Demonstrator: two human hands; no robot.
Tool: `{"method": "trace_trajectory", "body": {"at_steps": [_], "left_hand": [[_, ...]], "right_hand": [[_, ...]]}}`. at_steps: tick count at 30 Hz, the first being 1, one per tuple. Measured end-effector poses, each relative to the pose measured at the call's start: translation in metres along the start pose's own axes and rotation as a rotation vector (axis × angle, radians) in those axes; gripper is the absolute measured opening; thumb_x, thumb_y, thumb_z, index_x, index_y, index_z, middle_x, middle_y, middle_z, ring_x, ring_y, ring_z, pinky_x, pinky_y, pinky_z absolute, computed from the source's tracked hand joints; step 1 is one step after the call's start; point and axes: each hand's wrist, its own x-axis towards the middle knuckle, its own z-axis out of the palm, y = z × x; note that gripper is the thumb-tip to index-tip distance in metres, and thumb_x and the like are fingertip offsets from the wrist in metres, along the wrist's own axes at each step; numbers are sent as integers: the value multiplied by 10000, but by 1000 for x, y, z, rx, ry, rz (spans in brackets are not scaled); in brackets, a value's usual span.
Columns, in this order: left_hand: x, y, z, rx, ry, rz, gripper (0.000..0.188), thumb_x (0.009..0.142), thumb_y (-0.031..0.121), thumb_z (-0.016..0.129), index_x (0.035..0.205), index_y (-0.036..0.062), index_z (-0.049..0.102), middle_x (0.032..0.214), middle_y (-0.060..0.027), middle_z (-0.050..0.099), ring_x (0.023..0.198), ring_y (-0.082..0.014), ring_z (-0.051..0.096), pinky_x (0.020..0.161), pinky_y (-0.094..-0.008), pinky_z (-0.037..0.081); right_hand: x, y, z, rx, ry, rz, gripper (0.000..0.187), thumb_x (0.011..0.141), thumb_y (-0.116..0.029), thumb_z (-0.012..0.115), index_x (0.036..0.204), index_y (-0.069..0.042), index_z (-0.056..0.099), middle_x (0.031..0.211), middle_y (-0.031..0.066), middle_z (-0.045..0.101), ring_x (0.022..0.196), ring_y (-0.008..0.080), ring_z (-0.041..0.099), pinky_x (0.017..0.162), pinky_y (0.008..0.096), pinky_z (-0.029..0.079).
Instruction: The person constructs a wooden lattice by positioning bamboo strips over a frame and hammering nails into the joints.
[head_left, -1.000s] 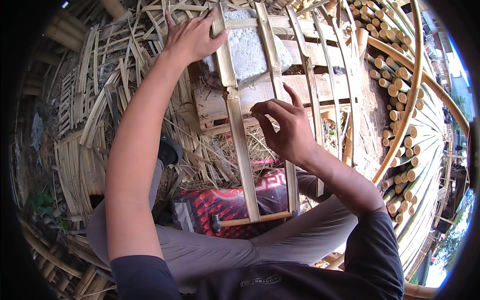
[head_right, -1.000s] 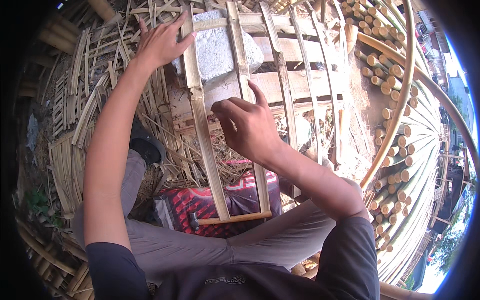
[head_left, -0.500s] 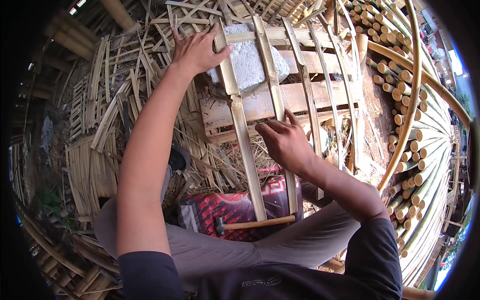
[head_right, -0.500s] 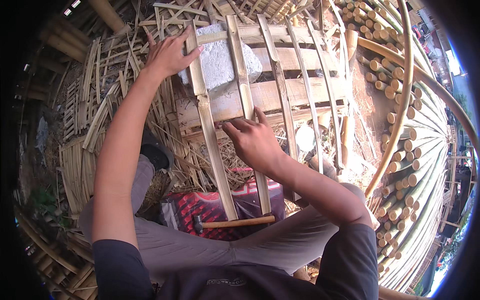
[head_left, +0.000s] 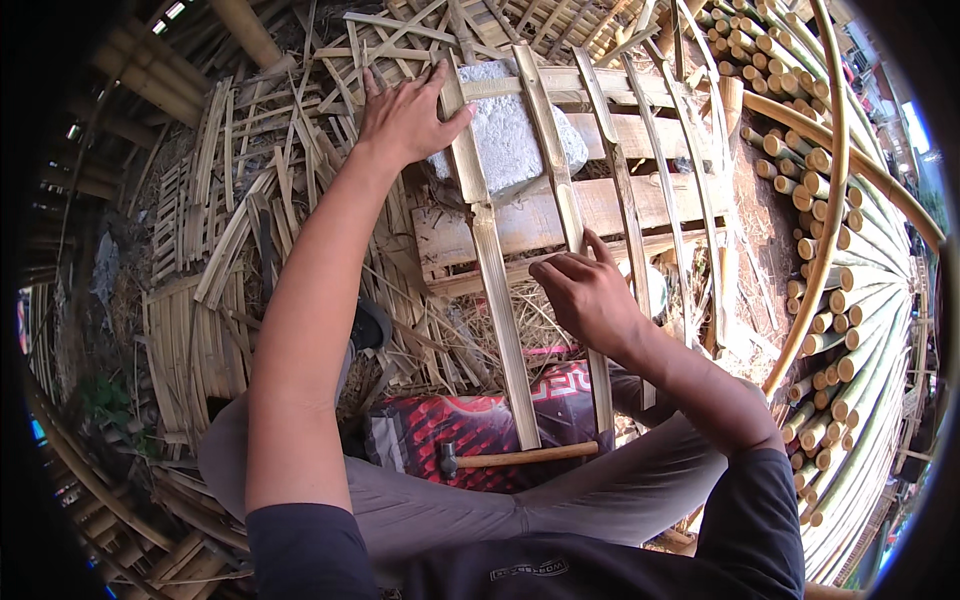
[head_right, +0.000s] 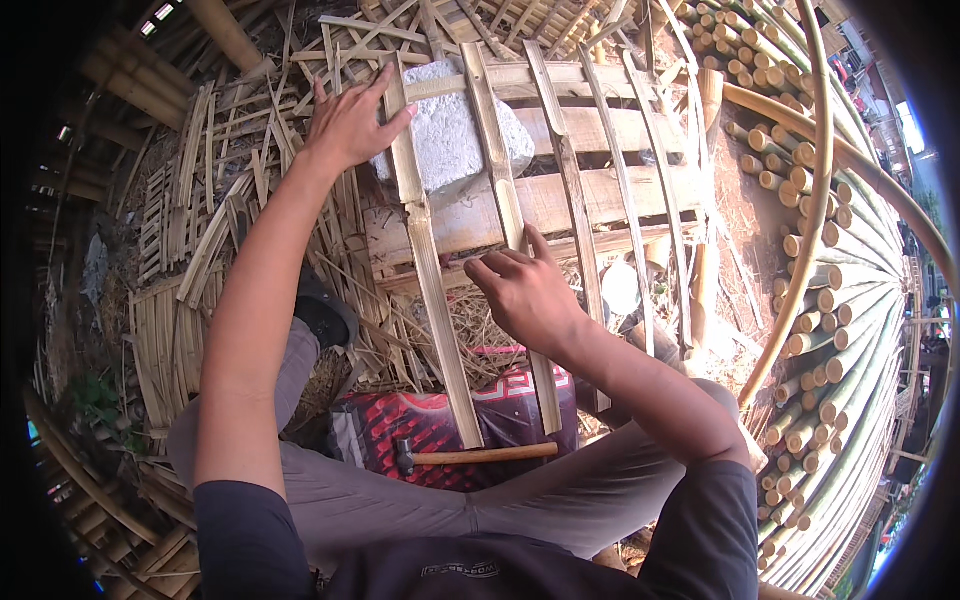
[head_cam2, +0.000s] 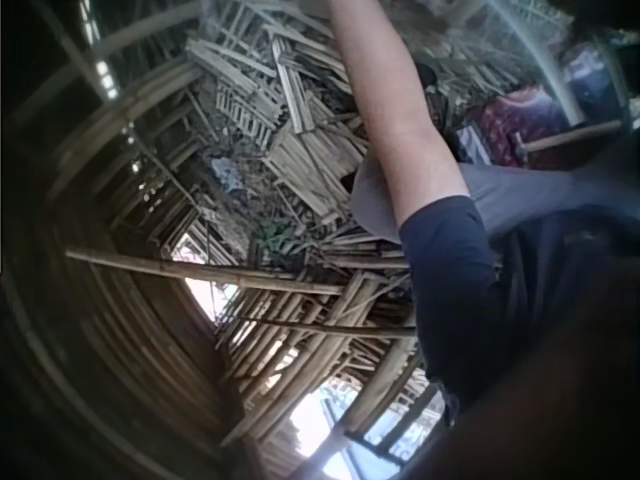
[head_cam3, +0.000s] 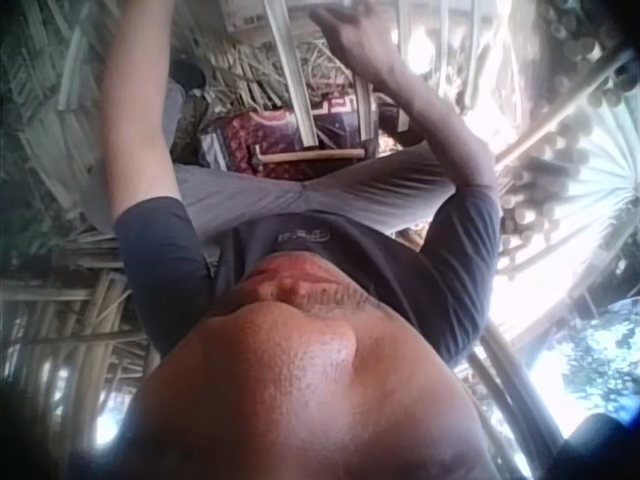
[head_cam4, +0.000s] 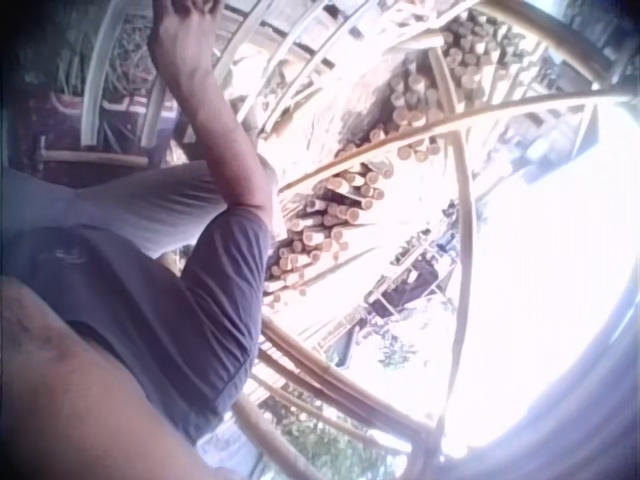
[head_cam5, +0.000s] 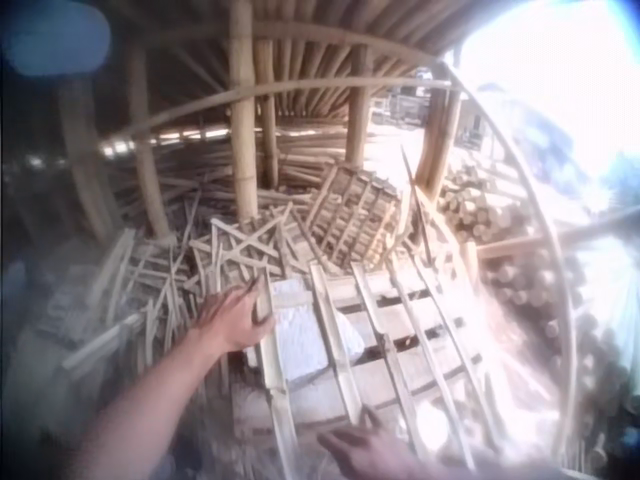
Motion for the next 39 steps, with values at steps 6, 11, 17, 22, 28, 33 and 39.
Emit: {"method": "trace_trajectory", "body": {"at_steps": [6,11,17,22,28,33,39], "left_hand": [[0,-2,2,-49,-3,15,815,876,607,441,1484,79,320,1185,-273,614,1106,-408,604,1116,-598,256],[0,-7,8,-63,36,21,812,873,604,448,1481,79,329,1185,-263,619,1079,-404,619,1085,-582,326],[3,-5,10,-7,35,33,815,874,620,445,1482,89,330,1186,-258,621,1077,-398,623,1042,-563,393],[-7,4,-1,-76,42,-9,769,863,547,511,1463,89,361,1138,-255,636,1025,-415,630,912,-486,505],[-13,13,-19,-139,36,-31,772,831,480,568,1441,46,380,1160,-267,618,1051,-426,604,915,-465,486],[-11,11,-20,-99,15,-47,775,830,494,556,1442,51,384,1154,-277,616,1052,-435,600,920,-471,484],[-9,15,-25,-101,-17,-45,776,833,485,554,1448,47,372,1165,-274,614,1062,-432,596,933,-473,479]], "right_hand": [[1,-1,-4,-5,-1,-10,343,807,-53,576,1148,-62,607,1009,95,670,989,251,662,1086,575,324],[3,-1,-2,-3,10,-19,340,798,-48,581,1136,-69,612,999,91,670,983,242,664,1090,577,320],[2,-3,-5,-6,93,-40,295,783,-43,608,1073,-92,637,885,62,664,904,210,672,1100,632,262],[25,2,-33,317,321,184,132,839,-17,644,965,-53,663,863,90,697,841,218,701,953,453,465],[24,17,-34,1038,255,544,126,903,-89,660,934,31,640,895,123,713,868,174,699,799,297,553],[21,10,-30,1176,225,568,140,910,-104,660,957,24,634,905,123,708,861,156,679,826,278,540],[23,6,-29,1226,225,572,135,900,-107,678,962,6,636,888,77,696,847,126,652,821,268,509]]}}
